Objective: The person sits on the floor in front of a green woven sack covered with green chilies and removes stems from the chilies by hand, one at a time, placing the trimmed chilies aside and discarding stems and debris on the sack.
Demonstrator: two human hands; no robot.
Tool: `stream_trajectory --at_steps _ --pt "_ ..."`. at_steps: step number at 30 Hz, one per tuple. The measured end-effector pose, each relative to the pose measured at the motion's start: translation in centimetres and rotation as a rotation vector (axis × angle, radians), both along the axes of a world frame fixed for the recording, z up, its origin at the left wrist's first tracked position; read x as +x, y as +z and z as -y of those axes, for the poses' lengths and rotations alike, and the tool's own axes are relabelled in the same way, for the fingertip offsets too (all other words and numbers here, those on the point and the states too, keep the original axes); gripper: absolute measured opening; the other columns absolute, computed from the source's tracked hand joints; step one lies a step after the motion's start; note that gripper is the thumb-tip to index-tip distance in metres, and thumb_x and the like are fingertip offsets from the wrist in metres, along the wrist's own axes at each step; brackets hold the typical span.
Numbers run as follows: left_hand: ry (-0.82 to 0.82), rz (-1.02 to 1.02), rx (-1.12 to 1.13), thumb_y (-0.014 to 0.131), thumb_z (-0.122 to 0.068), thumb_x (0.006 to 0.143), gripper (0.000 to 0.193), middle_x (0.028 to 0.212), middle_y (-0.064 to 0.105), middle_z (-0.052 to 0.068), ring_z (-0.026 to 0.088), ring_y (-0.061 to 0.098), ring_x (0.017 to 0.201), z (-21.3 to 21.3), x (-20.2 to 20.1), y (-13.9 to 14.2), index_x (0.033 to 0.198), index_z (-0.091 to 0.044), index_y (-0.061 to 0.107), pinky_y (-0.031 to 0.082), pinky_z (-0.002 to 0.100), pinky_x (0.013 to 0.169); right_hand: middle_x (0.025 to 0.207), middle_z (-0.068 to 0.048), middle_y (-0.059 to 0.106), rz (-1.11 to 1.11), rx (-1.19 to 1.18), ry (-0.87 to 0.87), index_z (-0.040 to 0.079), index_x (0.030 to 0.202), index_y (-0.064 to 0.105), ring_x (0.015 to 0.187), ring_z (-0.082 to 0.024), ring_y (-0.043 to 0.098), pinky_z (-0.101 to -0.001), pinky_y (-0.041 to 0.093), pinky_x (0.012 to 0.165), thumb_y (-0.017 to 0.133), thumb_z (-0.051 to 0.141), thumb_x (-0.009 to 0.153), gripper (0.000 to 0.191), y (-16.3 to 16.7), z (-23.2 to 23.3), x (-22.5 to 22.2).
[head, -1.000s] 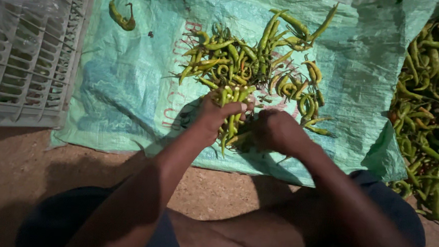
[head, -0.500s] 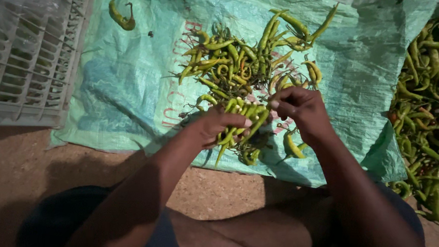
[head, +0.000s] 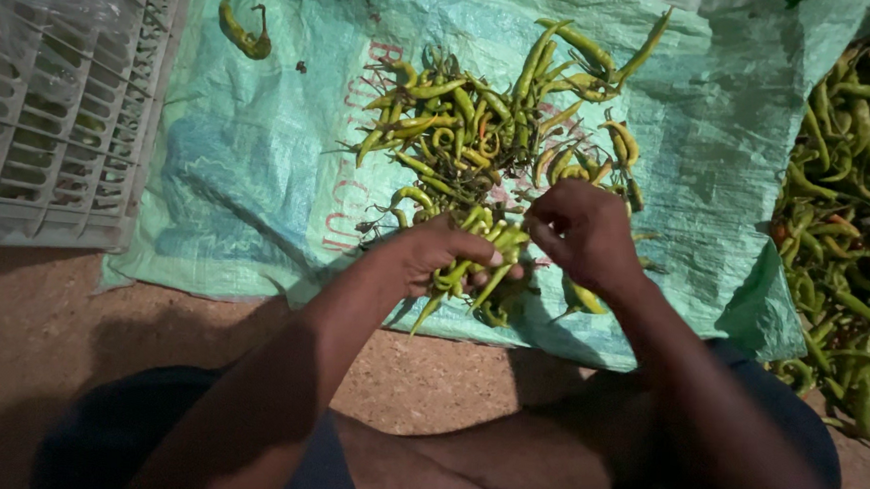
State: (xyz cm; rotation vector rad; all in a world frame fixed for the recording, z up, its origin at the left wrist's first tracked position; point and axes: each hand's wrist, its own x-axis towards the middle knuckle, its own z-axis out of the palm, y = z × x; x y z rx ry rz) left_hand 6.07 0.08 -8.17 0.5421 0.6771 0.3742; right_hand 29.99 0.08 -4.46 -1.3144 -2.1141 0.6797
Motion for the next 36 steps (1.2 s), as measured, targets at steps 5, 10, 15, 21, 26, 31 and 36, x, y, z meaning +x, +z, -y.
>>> stream_trajectory --at_steps 5,10,15,21,26,31,36 --pt "0.08 -0.131 0.006 0.071 -0.007 0.08 0.039 0.1 0.079 0.015 0.012 0.067 0.067 0.0 0.4 -0.4 0.118 -0.002 0.07 0.053 0.028 0.052 0.074 -0.009 0.065 0.075 0.054 -0.187 0.004 0.08 0.072 0.065 -0.022 0.063 -0.0374 0.048 0.059 0.086 0.016 0.087 0.019 0.5 0.0 -0.9" --pt "0.388 -0.365 -0.049 0.079 -0.007 0.076 0.033 0.082 0.073 0.013 0.023 0.069 0.067 -0.3 1.0 -1.7 0.107 0.004 0.072 0.059 0.038 0.056 0.077 -0.004 0.07 -0.244 -0.173 -0.189 0.008 0.088 0.073 0.064 -0.015 0.067 -0.0303 0.053 0.057 0.082 0.018 0.088 0.013 1.0 0.3 -1.4" --pt "0.588 -0.289 0.058 0.08 -0.006 0.073 0.033 0.088 0.075 0.006 0.018 0.073 0.075 0.0 1.0 -2.7 0.105 -0.003 0.072 0.06 0.034 0.067 0.084 -0.006 0.071 -0.175 -0.104 0.055 0.007 0.094 0.073 0.067 -0.017 0.066 -0.0286 0.052 0.06 0.083 0.012 0.085 0.014 1.5 1.6 -3.0" --pt "0.638 -0.518 0.186 0.078 -0.007 0.072 0.038 0.092 0.074 0.006 0.017 0.07 0.079 0.4 1.9 -2.9 0.108 -0.003 0.07 0.057 0.033 0.068 0.089 -0.009 0.069 -0.154 -0.043 0.082 0.005 0.098 0.07 0.073 -0.02 0.066 -0.032 0.055 0.061 0.081 0.01 0.088 0.015 1.3 2.6 -4.7" --pt "0.672 -0.531 0.241 0.079 -0.006 0.07 0.04 0.093 0.074 0.004 0.014 0.069 0.079 0.7 2.3 -2.9 0.11 -0.004 0.07 0.057 0.031 0.07 0.081 -0.009 0.062 -0.076 0.177 0.07 0.005 0.089 0.066 0.073 -0.027 0.064 -0.0387 0.05 0.062 0.082 0.006 0.084 0.016 1.1 3.1 -4.8" --pt "0.69 -0.539 0.24 0.079 -0.005 0.07 0.041 0.09 0.072 0.004 0.014 0.067 0.077 0.8 2.5 -2.2 0.109 -0.003 0.068 0.056 0.032 0.069 0.074 -0.01 0.057 0.085 0.343 -0.056 0.007 0.077 0.061 0.067 -0.029 0.06 -0.0427 0.047 0.056 0.084 0.006 0.077 0.023 0.9 3.9 -5.6" --pt "0.694 -0.678 0.331 0.079 -0.006 0.067 0.042 0.089 0.072 0.005 0.015 0.067 0.076 0.8 2.9 -0.9 0.107 -0.003 0.067 0.057 0.032 0.068 0.071 -0.007 0.064 -0.141 -0.006 -0.225 0.005 0.078 0.064 0.061 -0.02 0.064 -0.0343 0.05 0.055 0.079 0.007 0.08 0.015 0.1 4.0 -5.6"
